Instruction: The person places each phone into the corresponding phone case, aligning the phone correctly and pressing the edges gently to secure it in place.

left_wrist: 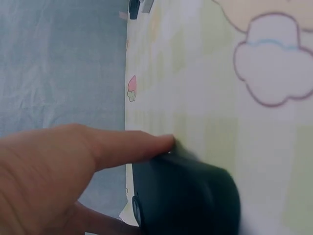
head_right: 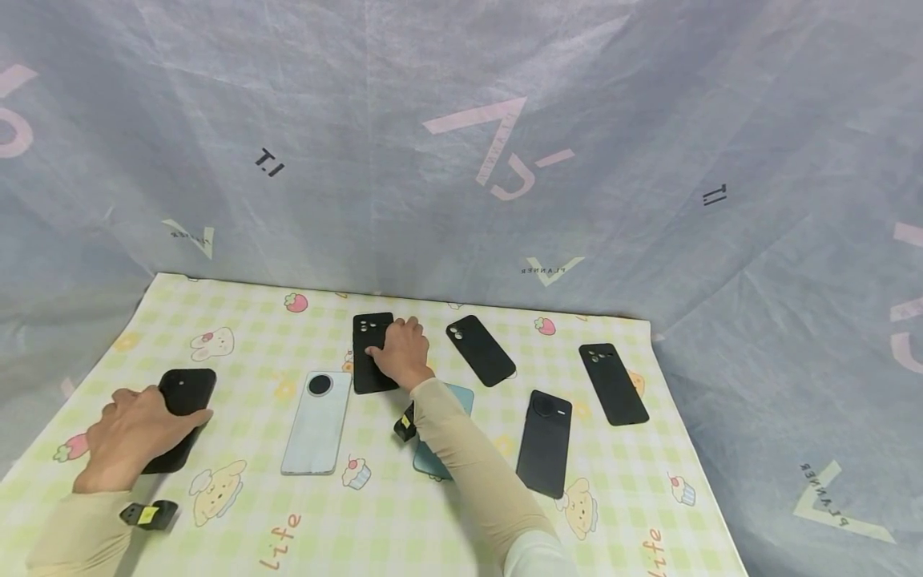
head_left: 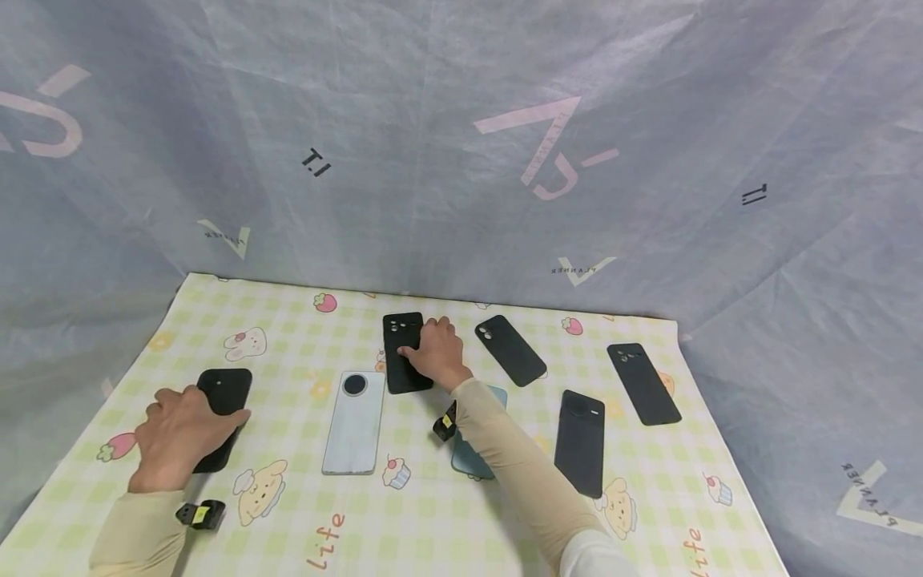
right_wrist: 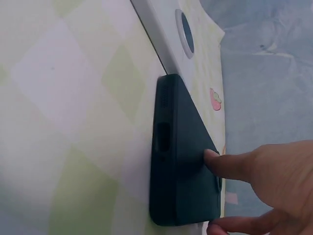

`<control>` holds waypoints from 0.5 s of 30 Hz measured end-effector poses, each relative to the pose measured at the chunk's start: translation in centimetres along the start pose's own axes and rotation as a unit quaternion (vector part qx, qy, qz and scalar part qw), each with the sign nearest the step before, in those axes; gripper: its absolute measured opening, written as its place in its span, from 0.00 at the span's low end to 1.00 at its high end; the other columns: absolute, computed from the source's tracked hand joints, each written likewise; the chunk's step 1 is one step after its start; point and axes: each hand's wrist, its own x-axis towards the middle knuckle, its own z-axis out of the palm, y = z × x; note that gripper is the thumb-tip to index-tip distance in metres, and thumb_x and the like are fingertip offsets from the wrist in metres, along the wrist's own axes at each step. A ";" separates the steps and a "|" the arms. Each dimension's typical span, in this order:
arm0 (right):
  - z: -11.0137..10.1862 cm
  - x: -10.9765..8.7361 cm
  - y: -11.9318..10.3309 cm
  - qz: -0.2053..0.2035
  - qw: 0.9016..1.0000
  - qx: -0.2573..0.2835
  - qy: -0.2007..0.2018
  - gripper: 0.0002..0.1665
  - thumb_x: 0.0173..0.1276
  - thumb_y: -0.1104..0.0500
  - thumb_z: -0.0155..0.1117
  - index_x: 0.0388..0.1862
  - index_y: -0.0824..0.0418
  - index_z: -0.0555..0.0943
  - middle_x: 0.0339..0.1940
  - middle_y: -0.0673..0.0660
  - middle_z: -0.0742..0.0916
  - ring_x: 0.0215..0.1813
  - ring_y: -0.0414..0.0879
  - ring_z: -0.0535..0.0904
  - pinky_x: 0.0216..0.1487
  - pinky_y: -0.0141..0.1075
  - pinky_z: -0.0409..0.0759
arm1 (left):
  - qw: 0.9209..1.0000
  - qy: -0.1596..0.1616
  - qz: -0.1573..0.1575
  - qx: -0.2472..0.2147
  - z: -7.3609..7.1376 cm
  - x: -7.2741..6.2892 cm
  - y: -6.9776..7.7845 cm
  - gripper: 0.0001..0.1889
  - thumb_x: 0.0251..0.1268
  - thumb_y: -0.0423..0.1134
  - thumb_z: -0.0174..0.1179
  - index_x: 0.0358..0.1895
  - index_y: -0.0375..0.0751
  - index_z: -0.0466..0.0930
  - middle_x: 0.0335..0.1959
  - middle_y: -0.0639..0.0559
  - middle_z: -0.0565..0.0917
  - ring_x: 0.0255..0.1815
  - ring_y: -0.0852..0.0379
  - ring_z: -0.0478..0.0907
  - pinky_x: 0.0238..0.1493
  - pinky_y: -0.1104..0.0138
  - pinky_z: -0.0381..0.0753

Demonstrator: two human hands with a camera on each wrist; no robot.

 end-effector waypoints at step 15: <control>0.0 -0.4 -0.4 -0.008 1.000 -0.019 -0.004 0.51 0.69 0.28 0.72 0.66 0.72 0.78 0.58 0.68 0.82 0.56 0.58 0.82 0.51 0.50 0.85 | 1.000 0.025 -0.005 -0.002 1.3 -0.5 0.0 0.46 0.70 0.57 0.67 0.57 0.06 0.64 0.48 0.11 0.61 0.51 0.16 0.62 0.46 0.29 0.69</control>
